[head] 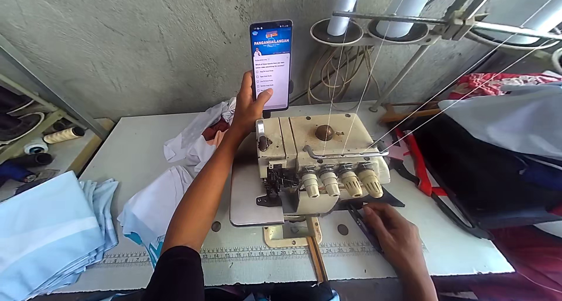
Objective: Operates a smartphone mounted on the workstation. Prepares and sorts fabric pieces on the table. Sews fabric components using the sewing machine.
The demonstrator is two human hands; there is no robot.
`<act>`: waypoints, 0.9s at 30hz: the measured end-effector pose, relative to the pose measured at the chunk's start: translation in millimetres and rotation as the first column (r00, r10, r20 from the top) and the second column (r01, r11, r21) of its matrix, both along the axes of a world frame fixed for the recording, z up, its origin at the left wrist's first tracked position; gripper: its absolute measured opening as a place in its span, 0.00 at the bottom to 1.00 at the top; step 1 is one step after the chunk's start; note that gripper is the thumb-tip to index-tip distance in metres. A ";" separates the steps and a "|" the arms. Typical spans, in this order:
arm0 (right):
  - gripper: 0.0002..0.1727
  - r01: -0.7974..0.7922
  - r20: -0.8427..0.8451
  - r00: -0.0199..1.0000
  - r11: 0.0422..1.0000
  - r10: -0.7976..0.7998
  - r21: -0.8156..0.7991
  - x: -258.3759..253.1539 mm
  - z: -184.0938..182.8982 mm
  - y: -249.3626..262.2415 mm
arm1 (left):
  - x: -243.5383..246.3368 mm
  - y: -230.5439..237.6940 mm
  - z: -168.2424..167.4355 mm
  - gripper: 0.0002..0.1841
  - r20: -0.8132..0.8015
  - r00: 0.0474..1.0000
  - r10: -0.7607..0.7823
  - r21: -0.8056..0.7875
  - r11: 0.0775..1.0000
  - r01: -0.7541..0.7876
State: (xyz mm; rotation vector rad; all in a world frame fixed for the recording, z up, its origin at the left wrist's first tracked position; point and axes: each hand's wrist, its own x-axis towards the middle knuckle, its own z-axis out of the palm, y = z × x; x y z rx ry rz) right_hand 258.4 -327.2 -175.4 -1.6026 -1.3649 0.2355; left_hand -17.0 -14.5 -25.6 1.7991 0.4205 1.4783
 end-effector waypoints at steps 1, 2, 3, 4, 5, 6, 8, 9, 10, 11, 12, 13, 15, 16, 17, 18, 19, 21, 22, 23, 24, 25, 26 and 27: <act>0.17 0.001 0.006 1.000 1.000 -0.001 -0.002 0.4 -0.1 -0.2 | -0.1 -0.4 0.3 0.22 -0.007 1.000 0.005 -0.005 1.000 -0.005; 0.18 0.001 0.009 1.000 1.000 -0.001 -0.006 0.4 0.2 -0.3 | -0.3 -1.3 1.4 0.23 -0.017 1.000 0.014 -0.011 1.000 -0.015; 0.18 0.001 0.011 1.000 1.000 -0.001 -0.010 0.4 0.5 -0.5 | -1.0 -2.4 3.1 0.23 -0.029 0.999 0.020 -0.014 1.000 -0.020; 0.17 0.001 0.009 1.000 1.000 -0.001 -0.013 0.3 0.9 -0.7 | -1.4 -2.7 5.5 0.23 -0.038 0.999 0.034 -0.009 0.999 -0.034; 0.17 0.001 0.004 1.000 1.000 -0.001 -0.014 0.2 1.3 -0.7 | -0.9 -2.3 9.1 0.24 -0.042 0.997 0.059 0.004 0.998 -0.059; 0.17 0.002 0.001 1.000 1.000 -0.002 -0.015 0.1 1.7 -0.8 | -0.1 -2.1 14.6 0.25 -0.041 0.996 0.085 0.016 0.996 -0.084; 0.17 -0.001 -0.004 1.000 1.000 0.001 -0.012 0.6 1.9 -0.5 | 1.7 -1.9 30.8 0.31 -0.028 0.992 0.119 0.011 0.993 -0.119; 0.17 -0.004 -0.005 1.000 1.000 0.004 -0.011 0.8 1.6 -0.5 | 2.1 -1.5 40.3 0.36 -0.019 0.993 0.116 0.006 0.993 -0.116; 0.17 -0.007 -0.007 1.000 1.000 0.007 -0.011 0.8 1.4 -0.6 | 3.1 -0.4 49.1 0.40 -0.014 0.993 0.119 0.016 0.993 -0.119; 0.17 -0.009 -0.008 1.000 1.000 0.009 -0.008 0.9 1.1 -0.6 | 5.2 0.7 56.8 0.43 -0.007 0.991 0.132 0.032 0.991 -0.131; 0.17 -0.011 -0.011 1.000 1.000 0.011 -0.003 1.0 0.8 -0.3 | 7.9 1.5 63.3 0.45 -0.007 0.988 0.154 0.046 0.987 -0.153; 0.16 -0.013 -0.015 1.000 1.000 0.013 0.000 1.1 0.6 -0.1 | 10.5 1.7 68.6 0.47 -0.025 0.982 0.187 0.056 0.981 -0.185; 0.16 -0.012 -0.021 1.000 1.000 0.012 0.000 0.8 0.5 -0.2 | 15.7 1.8 73.5 0.49 -0.069 0.961 0.269 0.078 0.961 -0.264; 0.16 -0.011 -0.021 1.000 1.000 0.010 -0.002 0.6 0.6 -0.3 | 17.9 1.1 73.8 0.49 -0.085 0.947 0.310 0.093 0.949 -0.302; 0.16 -0.009 -0.020 1.000 1.000 0.009 -0.007 0.3 0.7 -0.5 | 19.5 0.7 73.3 0.50 -0.094 0.937 0.336 0.103 0.940 -0.327; 0.16 -0.006 -0.019 1.000 1.000 0.006 -0.007 0.2 0.9 -0.3 | 20.7 1.1 72.1 0.51 -0.093 0.931 0.353 0.113 0.933 -0.343; 0.16 -0.003 -0.016 1.000 1.000 0.003 -0.005 0.3 0.9 0.0 | 21.7 1.7 71.1 0.52 -0.088 0.925 0.371 0.121 0.925 -0.360; 0.16 -0.002 -0.012 1.000 1.000 0.002 -0.005 0.7 0.7 -0.3 | 23.0 1.6 69.6 0.52 -0.080 0.911 0.406 0.120 0.911 -0.395; 0.16 -0.002 -0.008 1.000 1.000 0.002 -0.007 0.9 0.6 -0.3 | 23.3 1.0 69.4 0.52 -0.080 0.907 0.414 0.115 0.907 -0.404; 0.16 -0.002 -0.004 1.000 1.000 0.002 -0.005 0.9 0.5 -0.4 | 23.2 0.7 69.7 0.51 -0.080 0.907 0.413 0.110 0.908 -0.403; 0.16 -0.004 -0.004 1.000 1.000 0.004 -0.004 0.8 0.7 -0.4 | 22.8 0.6 69.8 0.50 -0.077 0.913 0.400 0.106 0.914 -0.391; 0.17 -0.006 -0.005 1.000 1.000 0.006 -0.004 1.1 0.7 -0.2 | 22.0 0.4 70.0 0.49 -0.075 0.923 0.376 0.099 0.924 -0.369; 0.16 -0.010 -0.008 1.000 1.000 0.010 -0.003 1.5 0.6 -0.1 | 21.4 0.8 70.2 0.47 -0.066 0.936 0.345 0.092 0.936 -0.339; 0.16 -0.011 -0.010 1.000 1.000 0.011 -0.002 1.8 0.3 0.1 | 20.9 2.1 70.5 0.44 -0.045 0.952 0.304 0.083 0.950 -0.300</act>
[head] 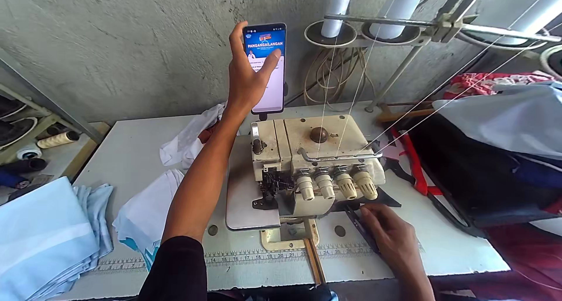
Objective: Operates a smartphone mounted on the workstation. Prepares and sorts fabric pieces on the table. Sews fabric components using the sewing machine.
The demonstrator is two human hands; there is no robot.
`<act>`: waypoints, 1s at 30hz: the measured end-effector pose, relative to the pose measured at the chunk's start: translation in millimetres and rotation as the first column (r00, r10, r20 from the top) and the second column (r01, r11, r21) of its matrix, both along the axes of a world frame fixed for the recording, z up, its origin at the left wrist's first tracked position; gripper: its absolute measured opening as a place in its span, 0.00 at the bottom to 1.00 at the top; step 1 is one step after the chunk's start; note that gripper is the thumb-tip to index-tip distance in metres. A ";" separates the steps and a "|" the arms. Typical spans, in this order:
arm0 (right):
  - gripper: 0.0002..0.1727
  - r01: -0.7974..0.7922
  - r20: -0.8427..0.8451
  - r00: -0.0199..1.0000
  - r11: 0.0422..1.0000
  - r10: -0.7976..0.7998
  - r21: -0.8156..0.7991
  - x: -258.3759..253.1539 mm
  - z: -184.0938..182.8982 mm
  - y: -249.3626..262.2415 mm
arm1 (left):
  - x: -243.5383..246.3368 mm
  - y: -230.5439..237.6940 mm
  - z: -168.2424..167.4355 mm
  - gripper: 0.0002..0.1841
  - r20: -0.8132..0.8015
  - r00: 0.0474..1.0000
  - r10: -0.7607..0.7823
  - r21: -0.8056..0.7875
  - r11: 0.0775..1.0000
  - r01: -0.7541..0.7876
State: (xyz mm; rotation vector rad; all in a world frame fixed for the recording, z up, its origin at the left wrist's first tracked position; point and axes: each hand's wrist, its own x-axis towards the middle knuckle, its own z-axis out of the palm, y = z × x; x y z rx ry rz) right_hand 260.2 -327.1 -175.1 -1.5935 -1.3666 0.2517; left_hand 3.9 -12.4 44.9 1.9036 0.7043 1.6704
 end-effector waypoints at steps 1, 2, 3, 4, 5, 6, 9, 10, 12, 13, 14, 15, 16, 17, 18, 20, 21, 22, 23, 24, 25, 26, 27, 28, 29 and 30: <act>0.16 0.001 0.000 1.000 1.000 -0.001 0.001 0.0 -0.2 -0.1 | -0.9 1.3 0.2 0.41 0.022 0.999 -0.043 -0.012 0.999 0.043; 0.16 0.001 -0.001 1.000 1.000 -0.001 0.002 -0.1 -0.5 0.0 | -2.4 2.5 0.9 0.37 0.035 0.997 -0.071 -0.032 0.997 0.072; 0.16 -0.001 -0.003 1.000 1.000 0.001 0.003 -0.2 -0.5 0.0 | -4.2 4.0 2.4 0.31 0.048 0.995 -0.089 -0.057 0.994 0.091; 0.17 -0.001 0.000 1.000 1.000 0.001 0.003 -0.2 -0.5 -0.1 | -6.1 6.9 4.7 0.24 0.069 0.991 -0.111 -0.079 0.990 0.117; 0.17 -0.002 0.007 1.000 1.000 0.002 0.003 0.2 -0.6 -0.3 | -8.0 11.7 7.5 0.22 0.087 0.986 -0.140 -0.102 0.984 0.149; 0.17 -0.001 0.013 1.000 1.000 0.001 0.002 0.6 -0.4 -0.4 | -10.1 17.6 10.1 0.27 0.112 0.976 -0.186 -0.140 0.970 0.200; 0.18 0.000 0.016 1.000 1.000 0.000 0.002 0.6 -0.1 -0.3 | -17.1 28.0 23.2 0.43 0.214 0.882 -0.419 -0.322 0.823 0.469; 0.18 0.002 0.016 1.000 1.000 -0.002 0.002 0.3 0.0 -0.2 | -18.8 32.3 26.2 0.46 0.280 0.826 -0.489 -0.362 0.743 0.562; 0.18 0.004 0.015 1.000 1.000 -0.004 0.004 0.8 -0.5 0.3 | -20.2 40.9 29.5 0.52 0.366 0.716 -0.595 -0.385 0.604 0.698; 0.18 0.002 0.012 1.000 1.000 -0.002 0.004 0.9 -0.9 0.5 | -19.0 43.0 31.1 0.53 0.374 0.692 -0.618 -0.378 0.580 0.722; 0.18 0.000 0.009 1.000 1.000 0.000 0.006 0.9 -1.5 0.4 | -17.0 43.7 32.4 0.53 0.374 0.681 -0.630 -0.367 0.574 0.732; 0.18 0.001 0.007 1.000 1.000 -0.001 0.009 1.0 -2.0 0.5 | -14.5 44.1 33.2 0.52 0.372 0.671 -0.641 -0.356 0.570 0.741; 0.18 0.000 0.009 1.000 1.000 -0.001 0.012 1.1 -2.2 0.6 | -12.4 43.9 33.8 0.52 0.374 0.654 -0.657 -0.342 0.558 0.756; 0.18 0.000 0.010 1.000 1.000 0.000 0.010 0.9 -2.0 0.4 | -11.9 44.2 33.7 0.52 0.372 0.629 -0.683 -0.336 0.532 0.777; 0.18 0.000 0.012 1.000 1.000 0.000 0.009 0.7 -2.0 0.4 | -12.4 44.2 33.7 0.53 0.366 0.605 -0.707 -0.335 0.506 0.794; 0.18 0.003 0.007 1.000 1.000 -0.003 0.010 0.8 -2.7 0.7 | -14.1 43.9 34.5 0.56 0.367 0.560 -0.743 -0.339 0.454 0.824; 0.18 0.005 0.002 1.000 1.000 -0.005 0.012 0.7 -2.9 0.7 | -14.4 44.6 34.5 0.57 0.360 0.538 -0.762 -0.338 0.431 0.837; 0.18 0.004 0.000 1.000 1.000 -0.004 0.011 0.6 -2.6 0.5 | -14.4 45.0 34.4 0.58 0.359 0.520 -0.775 -0.335 0.413 0.847; 0.18 0.003 0.000 1.000 1.000 -0.003 0.010 0.6 -1.9 0.5 | -14.0 44.9 34.2 0.58 0.364 0.512 -0.778 -0.333 0.405 0.852; 0.18 0.003 -0.001 1.000 1.000 -0.003 0.009 0.5 -1.7 0.6 | -13.5 45.1 34.0 0.58 0.370 0.514 -0.774 -0.332 0.406 0.851; 0.18 0.002 -0.003 1.000 1.000 -0.002 0.009 0.4 -1.5 0.5 | -12.7 45.1 33.7 0.58 0.379 0.525 -0.762 -0.331 0.418 0.846; 0.18 -0.001 -0.002 1.000 1.000 0.001 0.011 0.4 -1.5 0.3 | -12.0 45.1 33.6 0.58 0.382 0.539 -0.750 -0.331 0.434 0.838; 0.17 -0.002 -0.002 1.000 1.000 0.002 0.014 0.4 -2.0 0.3 | -11.7 44.9 33.5 0.58 0.383 0.552 -0.741 -0.332 0.447 0.830; 0.17 -0.003 -0.005 1.000 1.000 0.003 0.018 0.4 -2.6 0.4 | -12.1 44.7 33.7 0.58 0.381 0.560 -0.736 -0.338 0.453 0.825; 0.17 -0.006 -0.008 1.000 1.000 0.006 0.019 0.4 -2.3 0.3 | -12.3 44.1 34.0 0.57 0.371 0.571 -0.732 -0.343 0.463 0.817; 0.17 -0.008 -0.010 1.000 1.000 0.008 0.020 0.1 -1.9 0.4 | -12.4 43.5 34.3 0.56 0.358 0.583 -0.730 -0.349 0.474 0.808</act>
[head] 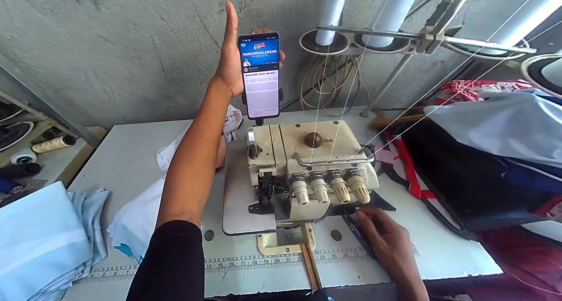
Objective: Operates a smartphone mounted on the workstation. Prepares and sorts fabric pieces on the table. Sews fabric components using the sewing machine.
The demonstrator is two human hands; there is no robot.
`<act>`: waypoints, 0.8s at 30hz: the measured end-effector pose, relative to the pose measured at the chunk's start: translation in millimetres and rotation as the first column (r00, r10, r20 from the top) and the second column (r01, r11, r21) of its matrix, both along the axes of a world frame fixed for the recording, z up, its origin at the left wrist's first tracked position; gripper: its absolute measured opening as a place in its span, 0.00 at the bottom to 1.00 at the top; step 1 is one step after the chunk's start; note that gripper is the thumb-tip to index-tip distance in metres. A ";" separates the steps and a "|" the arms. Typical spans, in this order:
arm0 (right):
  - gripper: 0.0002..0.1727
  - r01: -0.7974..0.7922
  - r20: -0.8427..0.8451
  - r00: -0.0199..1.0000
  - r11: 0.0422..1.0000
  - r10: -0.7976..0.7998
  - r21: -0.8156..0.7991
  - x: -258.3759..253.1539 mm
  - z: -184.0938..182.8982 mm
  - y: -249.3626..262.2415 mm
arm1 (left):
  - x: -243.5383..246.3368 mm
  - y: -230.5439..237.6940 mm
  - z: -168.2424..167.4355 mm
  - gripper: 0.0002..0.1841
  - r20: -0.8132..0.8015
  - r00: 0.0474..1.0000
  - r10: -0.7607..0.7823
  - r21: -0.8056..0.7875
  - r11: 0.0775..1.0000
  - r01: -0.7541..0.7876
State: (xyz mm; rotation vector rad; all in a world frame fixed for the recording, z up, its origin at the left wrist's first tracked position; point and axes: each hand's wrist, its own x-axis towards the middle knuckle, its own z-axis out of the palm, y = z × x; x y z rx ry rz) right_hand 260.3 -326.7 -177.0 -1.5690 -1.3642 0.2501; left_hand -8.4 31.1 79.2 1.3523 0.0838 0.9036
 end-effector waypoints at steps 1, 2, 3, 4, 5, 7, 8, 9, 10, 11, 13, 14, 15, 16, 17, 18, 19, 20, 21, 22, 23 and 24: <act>0.17 0.000 0.000 1.000 1.000 0.000 0.002 -0.3 0.3 0.0 | -0.1 -0.5 0.1 0.55 -0.009 1.000 0.009 0.005 1.000 -0.009; 0.17 -0.001 0.002 1.000 1.000 0.001 0.002 -0.5 0.5 -0.2 | -0.2 -0.7 -0.4 0.55 -0.012 1.000 0.015 0.010 1.000 -0.014; 0.17 0.000 0.004 1.000 1.000 0.000 -0.001 -0.6 0.8 -0.3 | -0.5 -0.8 -1.2 0.54 -0.009 1.000 0.015 0.017 1.000 -0.015; 0.17 0.002 0.004 1.000 1.000 -0.002 -0.004 -0.8 1.2 -0.4 | -0.8 -0.3 -1.8 0.53 0.000 1.000 0.008 0.023 1.000 -0.008; 0.17 0.001 0.005 1.000 1.000 -0.001 -0.009 -0.7 1.6 -0.7 | -1.0 0.4 -2.2 0.53 0.011 1.000 -0.006 0.028 1.000 0.005; 0.17 0.003 0.007 1.000 1.000 -0.003 -0.008 -0.1 1.1 -0.9 | -0.8 -0.3 -2.1 0.52 0.027 1.000 -0.006 0.032 0.999 0.005; 0.17 0.004 0.009 1.000 1.000 -0.004 -0.011 -0.2 0.9 -0.9 | -0.9 -0.9 -1.9 0.52 0.024 1.000 0.005 0.034 0.999 -0.005; 0.17 0.004 0.008 1.000 1.000 -0.004 -0.013 -0.3 0.8 -0.8 | -1.0 -1.2 -1.7 0.52 0.022 1.000 0.014 0.035 0.999 -0.015; 0.17 0.002 0.007 1.000 1.000 -0.002 -0.013 -0.4 0.9 -0.8 | -0.8 -1.1 -1.5 0.51 0.019 0.999 0.027 0.034 0.999 -0.028; 0.17 -0.001 0.002 1.000 1.000 0.001 -0.012 -0.4 0.9 -0.9 | -0.7 -1.1 -1.7 0.51 0.011 0.999 0.040 0.035 0.999 -0.041; 0.16 -0.004 -0.003 1.000 1.000 0.004 -0.010 -0.2 0.9 -0.8 | -0.4 -1.5 -1.8 0.50 0.009 0.998 0.060 0.025 0.998 -0.060; 0.16 -0.003 -0.001 1.000 1.000 0.003 -0.006 -0.4 1.0 -0.7 | 0.0 -2.1 -1.7 0.50 0.013 0.997 0.072 0.015 0.997 -0.072; 0.17 -0.002 0.000 1.000 1.000 0.002 -0.006 -0.6 1.2 -0.8 | 0.2 -2.8 -1.6 0.51 0.012 0.996 0.084 0.012 0.996 -0.084; 0.17 0.000 -0.001 1.000 1.000 0.000 -0.007 -0.7 1.2 -0.7 | 0.5 -2.9 -1.2 0.51 0.011 0.995 0.096 0.012 0.995 -0.096; 0.17 0.002 -0.003 1.000 1.000 -0.002 -0.006 -0.9 1.1 -0.8 | 0.6 -2.9 -0.8 0.52 0.009 0.995 0.103 0.010 0.995 -0.103; 0.17 0.003 -0.004 1.000 1.000 -0.003 -0.008 -1.0 1.3 -0.6 | 0.6 -3.0 -0.7 0.52 0.007 0.994 0.110 0.012 0.994 -0.110; 0.17 0.005 -0.002 1.000 1.000 -0.005 -0.011 -1.1 1.7 -0.4 | 0.5 -3.5 -0.5 0.52 0.008 0.993 0.117 0.016 0.993 -0.117; 0.17 0.007 -0.001 1.000 1.000 -0.007 -0.014 -1.1 1.6 -0.4 | 0.0 -4.2 -0.2 0.52 0.004 0.992 0.123 0.021 0.992 -0.123; 0.17 0.008 0.000 1.000 1.000 -0.008 -0.014 -1.0 1.3 -0.4 | -0.5 -5.0 0.0 0.52 0.001 0.992 0.128 0.024 0.992 -0.128; 0.17 0.006 0.003 1.000 1.000 -0.006 -0.013 -0.9 1.2 -0.6 | -0.8 -5.3 0.0 0.52 0.002 0.992 0.126 0.026 0.992 -0.126; 0.17 0.008 0.008 1.000 1.000 -0.007 -0.010 -0.9 1.2 -0.6 | -1.0 -5.1 -0.2 0.52 0.003 0.993 0.120 0.028 0.992 -0.120; 0.17 0.009 0.011 1.000 1.000 -0.009 -0.007 -0.9 1.2 -0.4 | -1.0 -5.0 -0.4 0.53 0.004 0.993 0.117 0.028 0.993 -0.117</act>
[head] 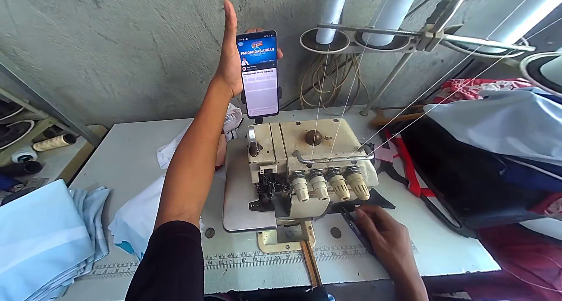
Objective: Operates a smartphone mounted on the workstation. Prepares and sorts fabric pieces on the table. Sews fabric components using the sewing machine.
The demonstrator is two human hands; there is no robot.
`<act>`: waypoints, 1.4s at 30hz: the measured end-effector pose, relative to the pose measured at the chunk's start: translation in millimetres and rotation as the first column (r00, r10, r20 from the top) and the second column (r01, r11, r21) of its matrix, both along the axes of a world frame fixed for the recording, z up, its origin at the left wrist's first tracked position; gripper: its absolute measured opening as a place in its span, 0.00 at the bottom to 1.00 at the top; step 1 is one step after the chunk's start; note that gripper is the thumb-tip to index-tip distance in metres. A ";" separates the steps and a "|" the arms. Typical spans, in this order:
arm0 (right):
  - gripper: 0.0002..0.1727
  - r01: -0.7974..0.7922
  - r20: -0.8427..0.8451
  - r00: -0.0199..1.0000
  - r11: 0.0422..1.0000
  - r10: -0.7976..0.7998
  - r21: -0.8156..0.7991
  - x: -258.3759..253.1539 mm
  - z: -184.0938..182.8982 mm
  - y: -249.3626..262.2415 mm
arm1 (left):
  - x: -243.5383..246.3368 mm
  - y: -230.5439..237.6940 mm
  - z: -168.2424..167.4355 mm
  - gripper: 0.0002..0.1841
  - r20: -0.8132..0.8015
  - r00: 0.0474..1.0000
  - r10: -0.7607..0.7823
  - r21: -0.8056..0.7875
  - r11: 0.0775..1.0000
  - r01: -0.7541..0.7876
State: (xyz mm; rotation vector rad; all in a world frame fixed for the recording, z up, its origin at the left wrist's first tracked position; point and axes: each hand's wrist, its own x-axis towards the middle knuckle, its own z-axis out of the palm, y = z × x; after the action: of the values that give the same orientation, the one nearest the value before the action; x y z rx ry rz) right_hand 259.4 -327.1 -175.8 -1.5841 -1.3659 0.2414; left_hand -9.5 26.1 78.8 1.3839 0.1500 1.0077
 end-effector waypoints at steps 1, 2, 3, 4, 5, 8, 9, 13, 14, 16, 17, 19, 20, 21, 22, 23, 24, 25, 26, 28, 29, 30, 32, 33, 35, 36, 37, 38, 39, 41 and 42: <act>0.17 0.000 0.001 1.000 1.000 0.000 0.002 0.0 -0.4 0.3 | 0.2 0.0 -0.1 0.53 0.003 1.000 0.000 -0.002 1.000 0.000; 0.17 0.000 -0.001 1.000 1.000 0.000 0.003 0.0 -0.7 0.4 | 0.4 -0.2 -0.1 0.52 0.007 1.000 0.003 -0.004 1.000 -0.003; 0.17 -0.001 -0.004 1.000 1.000 0.001 0.002 -0.1 -0.7 0.4 | 0.4 -0.4 -0.3 0.52 0.009 1.000 0.008 -0.008 1.000 -0.008; 0.17 -0.002 -0.008 1.000 1.000 0.002 -0.001 -0.3 -0.4 0.4 | 0.4 -0.3 -0.7 0.52 0.010 1.000 0.011 -0.008 1.000 -0.011; 0.17 -0.002 -0.009 1.000 1.000 0.002 -0.001 -0.5 0.2 0.1 | 0.4 0.1 -0.9 0.52 0.008 1.000 0.011 -0.003 1.000 -0.011; 0.17 -0.002 -0.009 1.000 1.000 0.002 -0.004 -0.8 1.0 -0.2 | 0.5 1.0 -1.2 0.53 0.003 1.000 0.006 0.023 1.000 -0.006; 0.17 -0.003 -0.005 1.000 1.000 0.003 -0.007 -0.7 1.1 -0.3 | 0.2 0.5 -1.3 0.52 0.000 1.000 0.009 0.035 0.999 -0.009; 0.17 -0.001 0.007 1.000 1.000 0.001 -0.004 0.9 -0.9 0.0 | -0.2 -4.0 -4.4 0.34 -0.023 0.995 0.096 0.099 0.991 -0.093; 0.17 -0.001 0.008 1.000 1.000 0.001 -0.003 0.9 -0.9 0.1 | -1.2 -3.8 -6.4 0.28 -0.027 0.990 0.139 0.120 0.984 -0.135; 0.17 -0.005 0.009 1.000 1.000 0.005 -0.002 0.7 -0.8 0.0 | -1.6 -4.4 -9.5 0.27 -0.008 0.961 0.276 0.176 0.946 -0.271; 0.17 -0.009 0.011 1.000 1.000 0.009 -0.004 1.2 -0.8 -0.1 | -1.7 -7.6 -10.9 0.28 0.012 0.941 0.338 0.216 0.918 -0.333; 0.18 -0.014 0.011 1.000 1.000 0.014 -0.004 1.1 -0.7 0.1 | -3.6 -16.3 -12.4 0.37 0.049 0.915 0.402 0.305 0.866 -0.396; 0.18 -0.012 0.008 1.000 1.000 0.012 -0.002 0.7 -0.7 0.1 | -3.8 -21.1 -13.5 0.43 0.056 0.901 0.430 0.343 0.839 -0.422; 0.17 -0.010 0.008 1.000 1.000 0.010 -0.003 0.5 -0.2 0.0 | -3.2 -24.8 -15.0 0.48 0.056 0.886 0.460 0.377 0.812 -0.445; 0.17 -0.008 0.006 1.000 1.000 0.009 -0.004 0.4 0.2 0.0 | -2.7 -27.0 -17.8 0.52 0.060 0.875 0.480 0.405 0.790 -0.461; 0.17 -0.010 0.006 1.000 1.000 0.010 -0.002 0.4 0.0 -0.2 | -1.8 -28.2 -20.6 0.54 0.066 0.866 0.496 0.425 0.771 -0.474; 0.17 -0.014 0.006 1.000 1.000 0.014 -0.001 0.5 -0.2 -0.3 | -0.6 -28.8 -23.3 0.55 0.070 0.851 0.521 0.438 0.750 -0.495; 0.17 -0.014 0.007 1.000 1.000 0.014 0.001 0.5 -0.2 0.0 | 0.6 -28.6 -25.3 0.55 0.072 0.830 0.552 0.451 0.725 -0.521; 0.17 -0.015 0.008 1.000 1.000 0.015 0.000 0.7 -0.1 0.0 | 1.6 -27.8 -26.6 0.56 0.072 0.811 0.581 0.467 0.699 -0.542; 0.17 -0.015 0.006 1.000 1.000 0.015 -0.002 0.8 0.5 -0.2 | 3.9 -26.8 -28.6 0.56 0.067 0.773 0.630 0.491 0.654 -0.576; 0.17 -0.016 0.003 1.000 1.000 0.016 -0.001 0.6 0.6 -0.3 | 5.3 -26.8 -28.8 0.57 0.062 0.755 0.653 0.494 0.637 -0.592; 0.17 -0.017 -0.001 1.000 1.000 0.017 0.003 0.7 -0.1 -0.3 | 6.6 -27.0 -28.7 0.58 0.053 0.738 0.673 0.497 0.623 -0.604; 0.17 -0.019 -0.002 1.000 1.000 0.019 0.007 1.4 -1.3 0.0 | 8.4 -26.8 -28.5 0.59 0.038 0.712 0.702 0.505 0.601 -0.620; 0.17 -0.021 0.000 1.000 1.000 0.021 0.008 1.6 -1.3 0.1 | 8.2 -26.4 -28.9 0.58 0.037 0.710 0.703 0.509 0.598 -0.619; 0.17 -0.022 0.001 1.000 1.000 0.022 0.005 1.3 -0.5 -0.1 | 6.2 -26.2 -29.4 0.53 0.056 0.742 0.668 0.505 0.622 -0.599; 0.17 -0.020 0.000 1.000 1.000 0.020 0.004 1.0 -0.2 -0.2 | 4.7 -27.3 -28.2 0.48 0.061 0.767 0.639 0.490 0.650 -0.581; 0.17 -0.017 0.002 1.000 1.000 0.017 0.005 0.8 -0.2 -0.3 | 3.1 -29.3 -26.4 0.43 0.055 0.787 0.614 0.472 0.679 -0.562; 0.17 -0.017 0.003 1.000 1.000 0.017 0.003 0.8 -0.1 -0.4 | 1.8 -31.0 -24.9 0.39 0.049 0.804 0.592 0.453 0.705 -0.546; 0.18 -0.017 0.005 1.000 1.000 0.017 0.002 0.9 -0.1 -0.3 | 0.9 -31.8 -23.6 0.36 0.044 0.815 0.577 0.434 0.724 -0.536; 0.18 -0.018 0.013 1.000 1.000 0.018 0.004 1.0 -0.1 -0.2 | -0.6 -31.2 -23.0 0.35 0.041 0.832 0.554 0.411 0.749 -0.519; 0.18 -0.018 0.018 1.000 1.000 0.018 0.005 0.9 0.3 -0.2 | -0.9 -30.4 -23.4 0.36 0.044 0.840 0.541 0.407 0.758 -0.510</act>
State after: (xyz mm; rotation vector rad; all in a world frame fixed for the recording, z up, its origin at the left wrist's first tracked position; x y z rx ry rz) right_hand 260.3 -327.3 -175.5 -1.5740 -1.3946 0.2348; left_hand -10.4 -4.3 55.4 1.8153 0.4288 1.5205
